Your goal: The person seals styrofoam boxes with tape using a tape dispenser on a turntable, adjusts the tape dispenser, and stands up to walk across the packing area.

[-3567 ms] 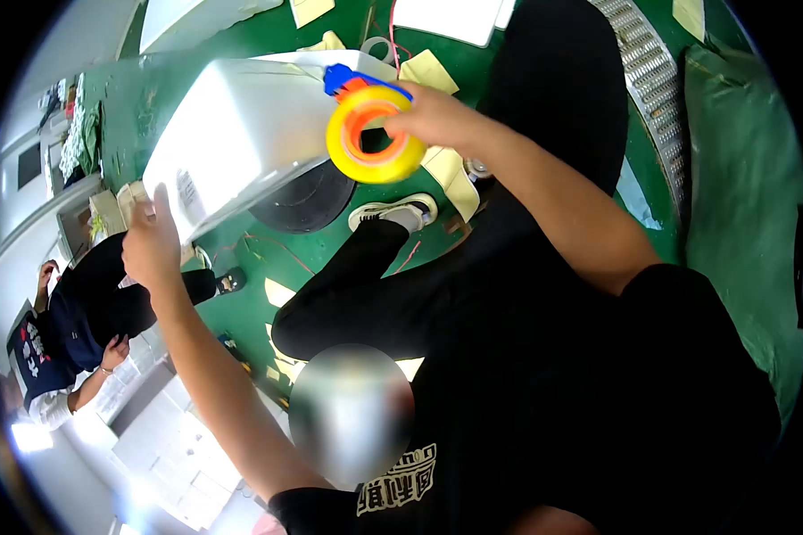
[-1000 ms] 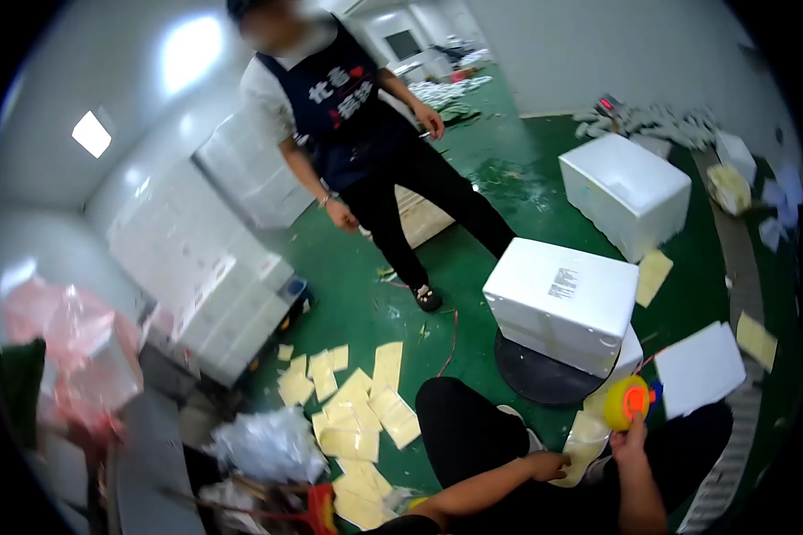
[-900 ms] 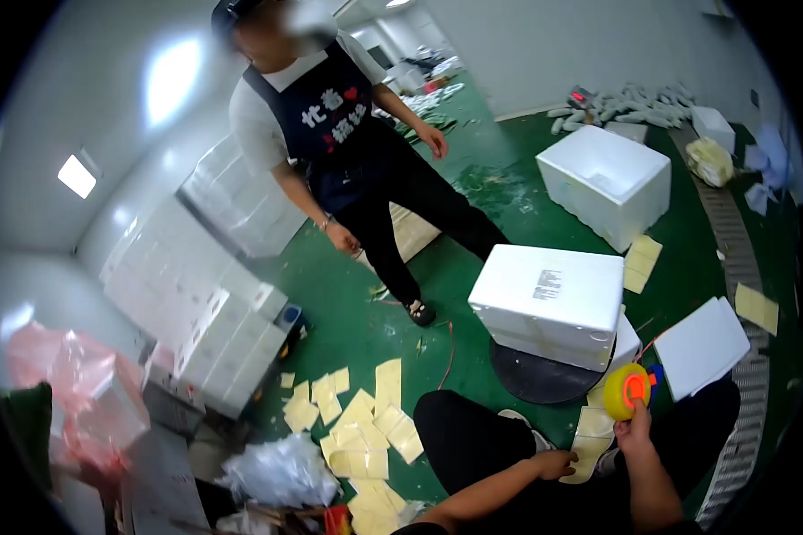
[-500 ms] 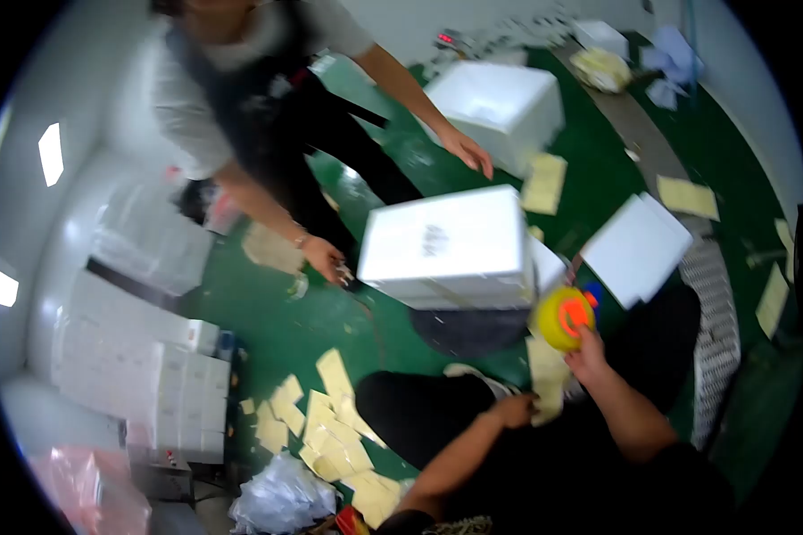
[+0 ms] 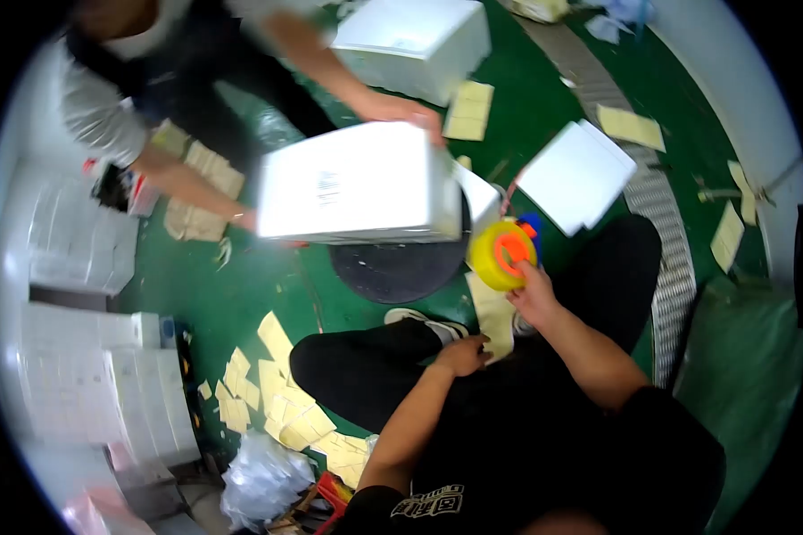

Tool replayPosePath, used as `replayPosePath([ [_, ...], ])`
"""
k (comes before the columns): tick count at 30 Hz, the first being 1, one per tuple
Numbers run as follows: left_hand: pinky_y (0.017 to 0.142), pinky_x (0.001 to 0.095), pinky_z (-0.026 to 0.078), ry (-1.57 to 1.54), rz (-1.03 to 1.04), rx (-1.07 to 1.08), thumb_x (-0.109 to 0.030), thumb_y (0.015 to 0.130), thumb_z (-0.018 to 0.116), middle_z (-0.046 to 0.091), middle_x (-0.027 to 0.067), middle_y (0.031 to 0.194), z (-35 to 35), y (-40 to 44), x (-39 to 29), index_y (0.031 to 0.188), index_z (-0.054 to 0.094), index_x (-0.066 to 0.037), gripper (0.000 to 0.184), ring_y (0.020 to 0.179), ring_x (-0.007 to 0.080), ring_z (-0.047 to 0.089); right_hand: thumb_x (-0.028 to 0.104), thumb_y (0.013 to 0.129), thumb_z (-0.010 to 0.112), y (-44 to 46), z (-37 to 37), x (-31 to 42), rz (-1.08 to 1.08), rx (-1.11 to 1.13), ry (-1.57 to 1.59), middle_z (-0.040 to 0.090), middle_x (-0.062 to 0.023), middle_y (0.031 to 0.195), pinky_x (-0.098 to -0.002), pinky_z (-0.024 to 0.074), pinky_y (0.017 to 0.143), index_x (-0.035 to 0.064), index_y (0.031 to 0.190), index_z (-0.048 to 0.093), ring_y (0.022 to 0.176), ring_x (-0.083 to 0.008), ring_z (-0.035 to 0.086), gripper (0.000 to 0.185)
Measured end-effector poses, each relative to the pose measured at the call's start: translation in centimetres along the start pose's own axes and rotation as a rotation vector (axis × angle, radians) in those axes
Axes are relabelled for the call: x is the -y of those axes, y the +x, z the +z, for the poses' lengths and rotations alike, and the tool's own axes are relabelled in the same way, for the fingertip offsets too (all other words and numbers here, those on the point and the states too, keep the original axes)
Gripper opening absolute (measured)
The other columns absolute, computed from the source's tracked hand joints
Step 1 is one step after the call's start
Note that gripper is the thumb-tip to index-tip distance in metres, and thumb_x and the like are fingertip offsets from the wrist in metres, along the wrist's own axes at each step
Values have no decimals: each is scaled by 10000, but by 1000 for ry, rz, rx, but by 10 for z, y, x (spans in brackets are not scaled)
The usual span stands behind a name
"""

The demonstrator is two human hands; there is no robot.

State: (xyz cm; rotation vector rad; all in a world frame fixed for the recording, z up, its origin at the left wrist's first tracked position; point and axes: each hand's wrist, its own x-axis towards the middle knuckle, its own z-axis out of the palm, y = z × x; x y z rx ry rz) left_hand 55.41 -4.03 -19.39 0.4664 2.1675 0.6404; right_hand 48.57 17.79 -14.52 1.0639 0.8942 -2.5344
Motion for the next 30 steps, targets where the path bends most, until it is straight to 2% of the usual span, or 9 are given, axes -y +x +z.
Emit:
replayPosePath([
  [7,944,435,499,-41,12,3,-362,902,654,659,204,1209,0,-2,-8,1306,589,-80,498,1110,371,632,193,868,639,-4,3,-5,-77,51,-26,626,-16,1025,-345,476,678,199,1247,537,880,-160,600,392],
  [10,952,409,497,-19,14,-2,-364,900,662,671,209,1191,-2,-4,-10,1324,585,-70,522,1113,352,643,203,930,596,-16,10,2,135,408,285,643,-48,1158,-357,512,819,117,1366,471,972,-191,641,461],
  [16,964,425,489,-3,19,-11,-384,908,636,664,225,1191,-4,-4,-13,1295,610,-65,502,1119,380,628,315,968,585,-9,-2,-4,244,871,309,614,-134,1085,-356,522,815,87,1392,427,891,-238,634,507],
  [20,912,455,505,14,45,-22,-369,918,604,674,193,1168,-3,-2,-10,1231,629,-87,422,1079,375,639,342,965,592,-13,-5,-7,251,847,286,600,-141,1057,-336,528,773,73,1369,445,852,-241,629,507],
  [23,866,410,526,-39,-196,-107,-318,905,643,689,188,1118,-46,-11,-48,1166,673,-83,353,1025,357,662,321,954,625,-4,-14,-13,239,859,188,627,-131,1099,-335,540,801,44,1352,482,899,-237,657,506],
  [24,820,360,538,-335,-96,-449,-230,928,650,720,138,1059,-33,-4,-22,1100,701,-61,246,947,287,697,312,929,654,-7,-13,-10,215,847,137,631,-115,1149,-344,534,851,47,1355,491,971,-224,653,527],
  [26,928,335,500,-1043,122,-750,-190,1005,586,682,122,1160,-64,-4,-26,1264,587,1,322,1048,192,642,295,880,712,-20,-7,-2,170,820,39,639,-83,1249,-362,523,952,52,1359,509,1115,-200,647,574],
  [28,1070,390,411,-1116,376,-770,-327,1000,587,584,178,1351,-108,-23,-52,1427,426,2,562,1253,259,560,282,831,742,-25,-7,-1,230,815,-4,614,-97,1287,-376,512,981,56,1405,451,1145,-221,634,682],
  [30,1095,395,385,-1119,480,-661,-393,941,663,513,192,1441,-142,-34,-76,1464,388,7,714,1331,276,499,265,800,757,-29,-3,-1,283,796,-72,613,-109,1284,-384,508,991,49,1412,442,1147,-239,634,720],
])
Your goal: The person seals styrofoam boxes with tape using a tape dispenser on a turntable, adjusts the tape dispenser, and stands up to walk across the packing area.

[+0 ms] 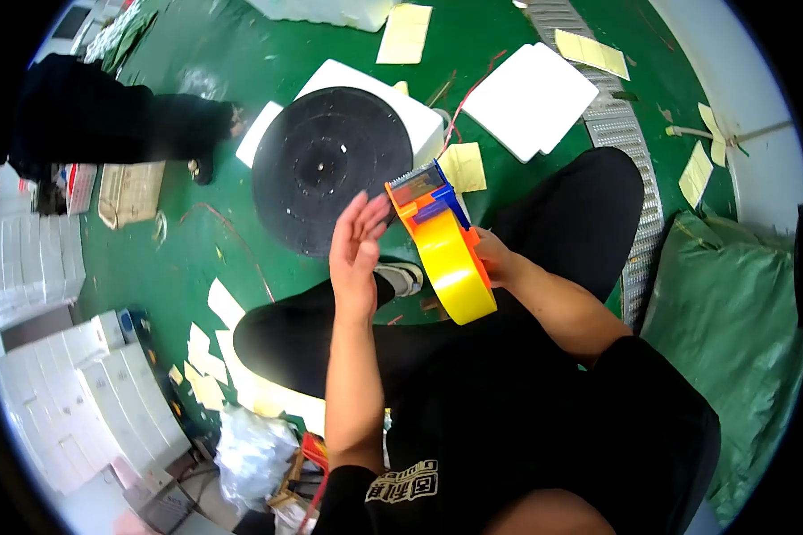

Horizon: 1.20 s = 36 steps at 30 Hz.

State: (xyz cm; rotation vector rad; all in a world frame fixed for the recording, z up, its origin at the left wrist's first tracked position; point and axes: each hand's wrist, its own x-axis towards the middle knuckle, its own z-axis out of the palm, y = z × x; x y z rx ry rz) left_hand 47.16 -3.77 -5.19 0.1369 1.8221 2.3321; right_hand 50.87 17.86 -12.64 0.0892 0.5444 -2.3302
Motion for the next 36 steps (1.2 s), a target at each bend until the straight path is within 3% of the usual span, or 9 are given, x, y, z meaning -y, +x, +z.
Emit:
replayPosePath([
  [5,906,268,478,-7,-155,-50,-135,925,680,683,79,1096,20,12,-37,1250,611,10,362,988,128,638,177,760,739,1,13,-3,59,-4,-64,608,-118,1284,-395,504,1002,31,1422,425,1151,-251,628,747],
  [8,808,226,476,-174,-247,-162,-37,922,641,679,22,931,29,15,-43,1099,670,-3,182,832,67,611,86,739,684,-2,15,-2,73,-41,-133,606,-111,1278,-386,502,1001,22,1427,417,1147,-240,626,741],
  [9,818,237,476,-219,-269,-157,-33,924,616,684,36,949,31,14,-45,1026,664,-17,114,859,88,620,72,734,669,-2,14,-3,71,-38,-136,607,-111,1275,-385,501,1001,21,1427,418,1145,-239,626,739],
  [16,868,306,505,-406,-330,-97,-8,900,554,691,94,964,31,9,-51,975,621,0,101,896,154,648,44,705,615,-1,13,-7,83,-17,-207,613,-106,1255,-356,487,1009,16,1422,422,1130,-217,625,743],
  [28,945,345,474,-628,-385,116,-32,762,537,629,144,994,27,2,-51,909,582,-14,155,1042,245,609,209,707,834,-2,10,-6,45,152,-274,586,-75,1300,-341,467,1019,30,1487,348,1153,-176,589,937],
  [31,951,374,463,-521,-276,55,-61,755,523,629,133,998,36,0,-56,915,580,-24,174,1067,261,600,271,709,872,-3,11,-5,57,173,-257,574,-76,1324,-342,466,1021,32,1496,339,1171,-180,583,980],
  [34,960,405,453,-568,-246,-79,-93,784,522,635,115,996,35,3,-67,940,586,-38,177,1075,267,600,283,710,879,-5,15,-3,70,201,-247,579,-81,1325,-343,463,1025,30,1498,337,1176,-182,584,989],
  [35,956,444,468,-699,-253,-61,-207,869,554,616,78,983,24,7,-62,960,587,-56,180,1104,270,570,272,727,866,-6,13,-4,72,216,-238,583,-84,1323,-345,467,1021,29,1491,347,1174,-184,588,955],
  [36,945,419,472,-742,-249,-135,-266,939,542,642,55,955,20,12,-62,973,606,-73,207,1076,254,598,262,743,852,-6,10,-7,74,232,-229,586,-86,1320,-347,470,1018,28,1484,358,1172,-186,591,921],
])
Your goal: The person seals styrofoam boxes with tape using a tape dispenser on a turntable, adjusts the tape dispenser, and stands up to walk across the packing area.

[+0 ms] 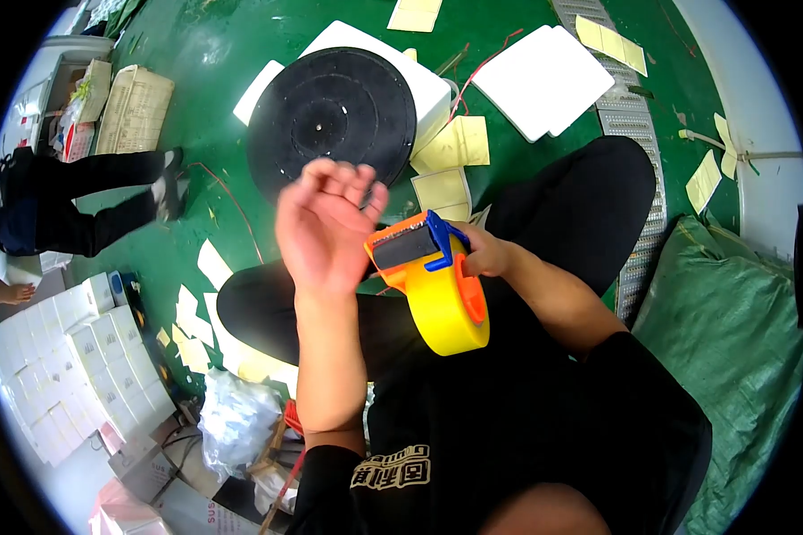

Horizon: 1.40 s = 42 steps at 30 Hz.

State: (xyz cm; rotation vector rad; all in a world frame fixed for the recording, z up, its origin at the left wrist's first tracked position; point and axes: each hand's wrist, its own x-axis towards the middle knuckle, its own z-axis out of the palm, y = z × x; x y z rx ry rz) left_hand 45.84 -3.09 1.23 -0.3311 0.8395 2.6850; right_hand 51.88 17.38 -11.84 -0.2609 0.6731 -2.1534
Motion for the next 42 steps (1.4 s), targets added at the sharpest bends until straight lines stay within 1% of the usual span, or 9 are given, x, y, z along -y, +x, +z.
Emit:
replayPosePath([
  [4,850,317,471,356,234,-424,-285,981,569,669,31,847,-57,33,8,947,635,-94,205,876,183,654,183,821,756,-5,-9,-19,53,-131,96,600,-96,1307,-359,486,1000,22,1451,403,1160,-195,608,740],
  [9,646,253,397,700,69,-432,-186,959,539,582,-4,734,-166,16,85,834,602,-94,167,672,95,498,187,855,660,0,-1,-6,-64,-198,312,615,-123,1278,-383,504,987,9,1384,462,1146,-243,629,593],
  [13,886,427,521,1764,-172,390,-323,889,628,670,203,1185,-210,-16,144,1243,639,-111,413,1106,359,644,221,922,554,12,-1,-3,-174,-169,545,610,-117,1284,-396,466,1031,0,1328,505,1157,-253,614,465],
  [15,947,425,498,2082,-431,678,-361,865,645,682,163,1186,-178,-17,145,1271,635,-133,466,1123,340,636,215,927,544,18,-6,-6,-205,-235,547,610,-110,1277,-395,456,1037,3,1326,506,1166,-248,602,453],
  [19,940,431,498,1841,-617,479,-378,871,648,688,164,1166,-172,-12,146,1251,644,-115,462,1107,346,640,199,927,532,22,-14,-8,-255,-349,529,612,-86,1267,-383,433,1054,21,1329,506,1188,-225,579,440],
  [26,880,407,518,1859,-514,311,-321,922,654,700,180,1087,-171,-6,138,1289,591,-75,447,1013,333,675,266,1001,562,25,-23,-14,-390,-440,422,649,-43,1163,-325,461,981,69,1262,577,1083,-173,619,327],
  [29,912,425,512,1868,-483,366,-320,889,654,690,178,1127,-169,-14,141,1251,619,-72,441,1059,346,656,211,991,570,16,-23,6,-411,-639,-54,659,-44,1097,-298,500,866,37,1191,610,1002,-137,630,268],
  [35,908,434,508,1962,-473,493,-373,906,646,676,191,1162,-162,-18,137,1248,623,-63,462,1068,363,646,208,983,531,15,-48,74,-253,-884,172,623,10,784,-235,338,505,107,937,631,597,-82,504,150],
  [42,895,440,517,1942,-381,505,-364,898,642,699,151,1129,-165,-8,140,1245,630,-72,454,1049,346,658,271,818,636,112,-72,132,86,-900,-829,629,-49,758,-297,390,460,32,990,641,517,-157,552,294],
])
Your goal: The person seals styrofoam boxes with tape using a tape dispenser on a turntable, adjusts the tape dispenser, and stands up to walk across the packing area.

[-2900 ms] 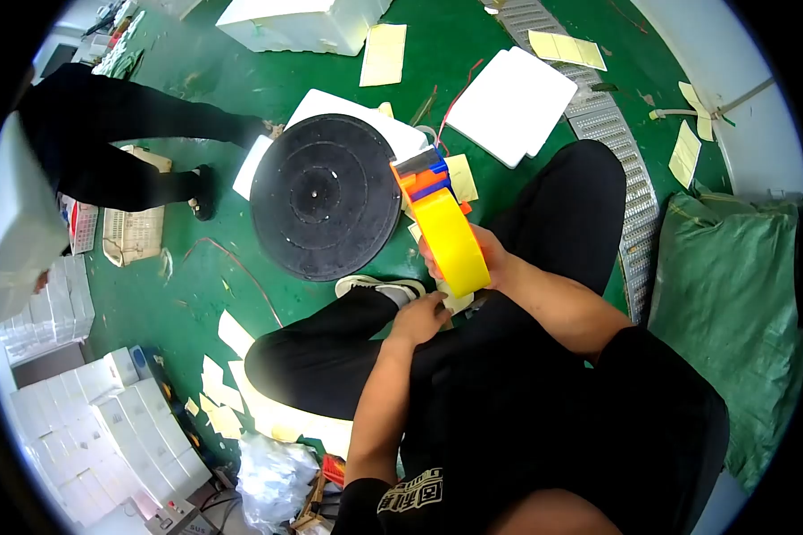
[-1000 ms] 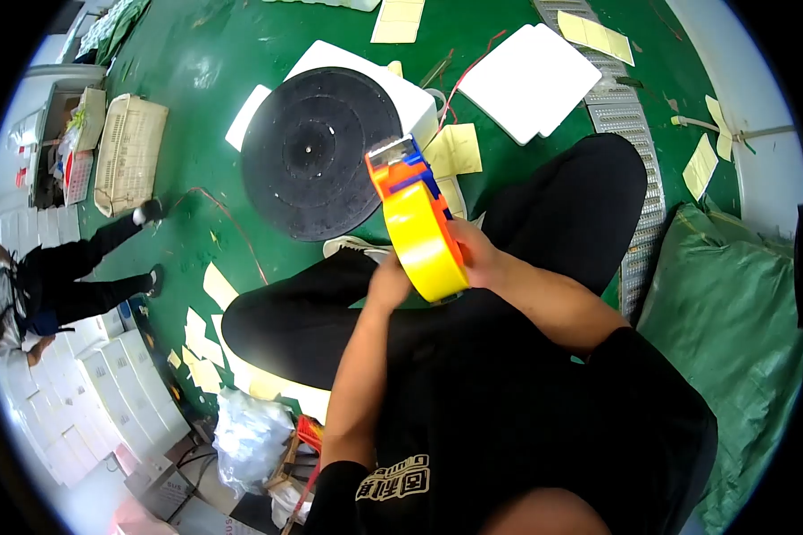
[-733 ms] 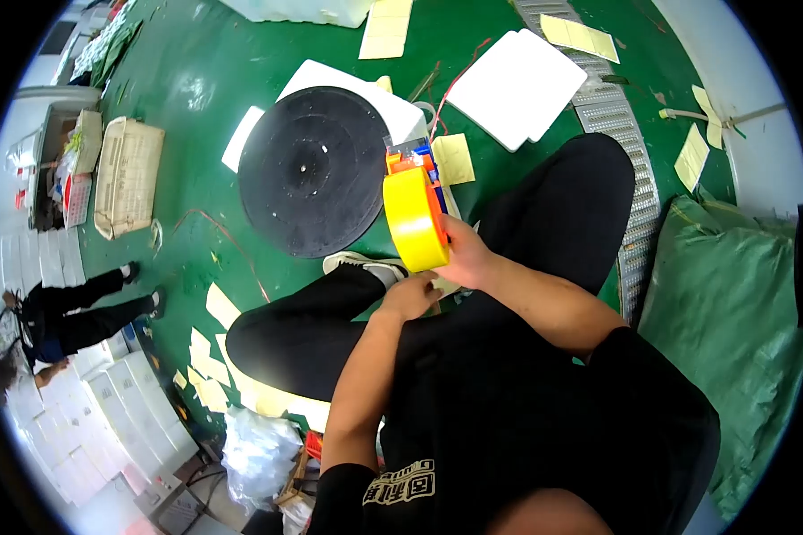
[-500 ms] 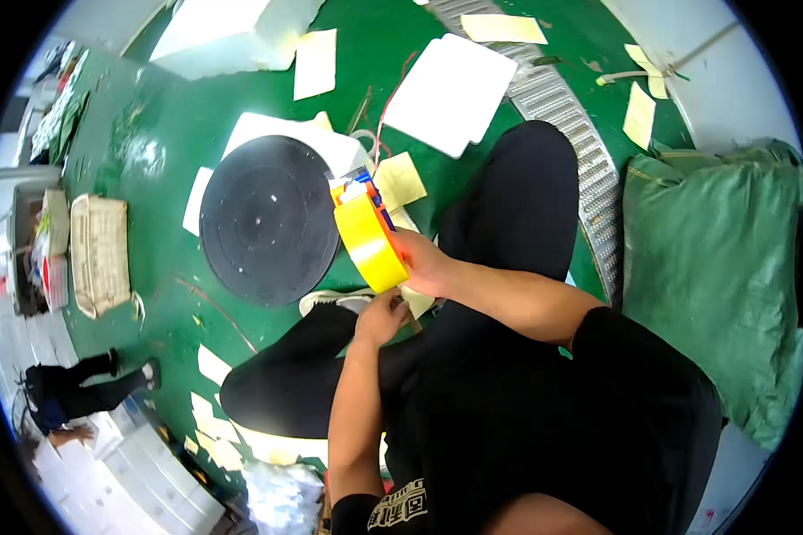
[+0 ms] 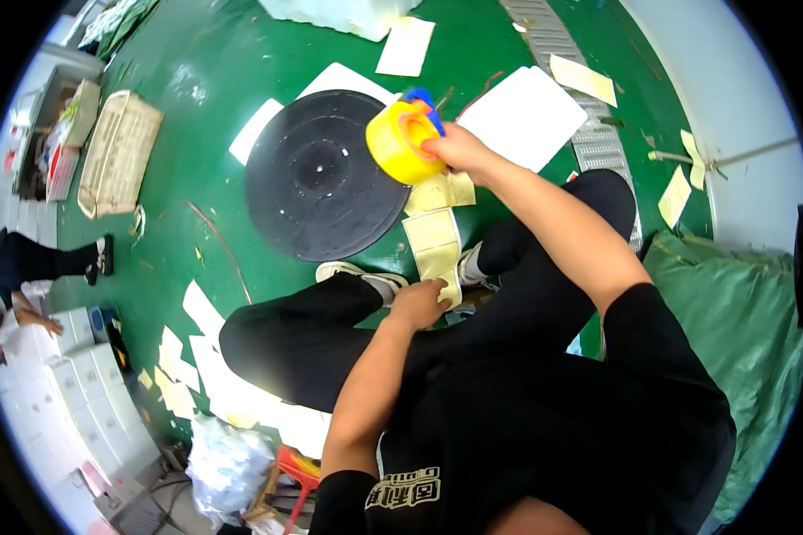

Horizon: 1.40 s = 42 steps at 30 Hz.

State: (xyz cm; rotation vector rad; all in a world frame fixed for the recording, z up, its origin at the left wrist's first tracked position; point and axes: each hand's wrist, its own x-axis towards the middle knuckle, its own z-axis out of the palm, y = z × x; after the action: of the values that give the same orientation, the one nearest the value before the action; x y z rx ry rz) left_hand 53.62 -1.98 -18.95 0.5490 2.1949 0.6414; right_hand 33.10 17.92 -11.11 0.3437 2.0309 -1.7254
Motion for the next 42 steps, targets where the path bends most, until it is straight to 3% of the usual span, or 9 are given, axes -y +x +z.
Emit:
replayPosePath([
  [7,807,470,509,210,151,-72,-328,880,615,692,106,1054,6,-8,-34,1185,639,-112,374,968,311,676,252,792,641,104,101,78,-311,55,-1121,695,-279,1010,-473,544,862,-84,1132,581,994,-404,685,482],
  [16,829,474,496,-7,160,-228,-184,899,526,672,97,1048,3,19,-46,1202,634,-138,325,946,303,661,280,841,676,131,137,81,-324,221,-1397,698,-205,925,-483,560,728,-4,1134,489,842,-392,701,449],
  [21,857,489,488,-162,100,-56,-249,887,606,670,109,1056,-62,-6,-73,1249,608,-143,377,968,321,656,496,845,703,129,142,136,-64,340,-1621,635,-167,1198,-492,509,901,98,1447,391,1121,-340,609,786],
  [24,865,489,497,-299,24,73,-264,874,645,672,124,1141,-100,-35,-88,1250,617,-122,403,1022,334,653,482,892,653,99,123,214,-372,316,-1453,634,-113,1210,-499,488,921,164,1465,441,1135,-327,598,689],
  [26,891,455,513,-604,16,-68,-242,918,622,674,145,1145,-134,-70,-91,1246,637,-97,359,1045,329,656,295,908,685,69,123,301,-349,491,-750,682,-110,1146,-397,516,918,139,1313,614,1050,-293,658,440],
  [28,911,391,523,-1029,-138,-443,-215,943,634,678,155,1136,-204,-131,-95,1226,660,-76,316,1049,313,662,227,904,705,22,137,407,-248,540,-196,704,-84,1097,-370,514,919,122,1281,636,1026,-249,668,398],
  [33,992,362,481,-761,-291,-1195,-78,940,613,671,84,1210,-492,-391,-62,1244,633,-20,310,1113,224,632,398,1009,538,-86,169,718,-1088,654,-296,672,-83,1141,-406,499,939,98,1325,590,1004,-225,640,438],
  [39,1077,576,213,-350,953,-1632,-468,955,419,384,161,1465,-799,-753,-215,1443,423,-89,618,1348,354,348,407,1012,509,-243,223,881,-1441,670,-353,661,-91,1143,-407,493,936,93,1308,589,1008,-236,629,439],
  [42,1070,554,236,324,935,-1484,-432,956,427,407,161,1445,-801,-831,-263,1425,440,-78,587,1329,347,371,411,1014,494,-259,277,883,-1354,766,-353,656,-95,1144,-407,490,935,90,1300,589,1010,-241,623,441],
])
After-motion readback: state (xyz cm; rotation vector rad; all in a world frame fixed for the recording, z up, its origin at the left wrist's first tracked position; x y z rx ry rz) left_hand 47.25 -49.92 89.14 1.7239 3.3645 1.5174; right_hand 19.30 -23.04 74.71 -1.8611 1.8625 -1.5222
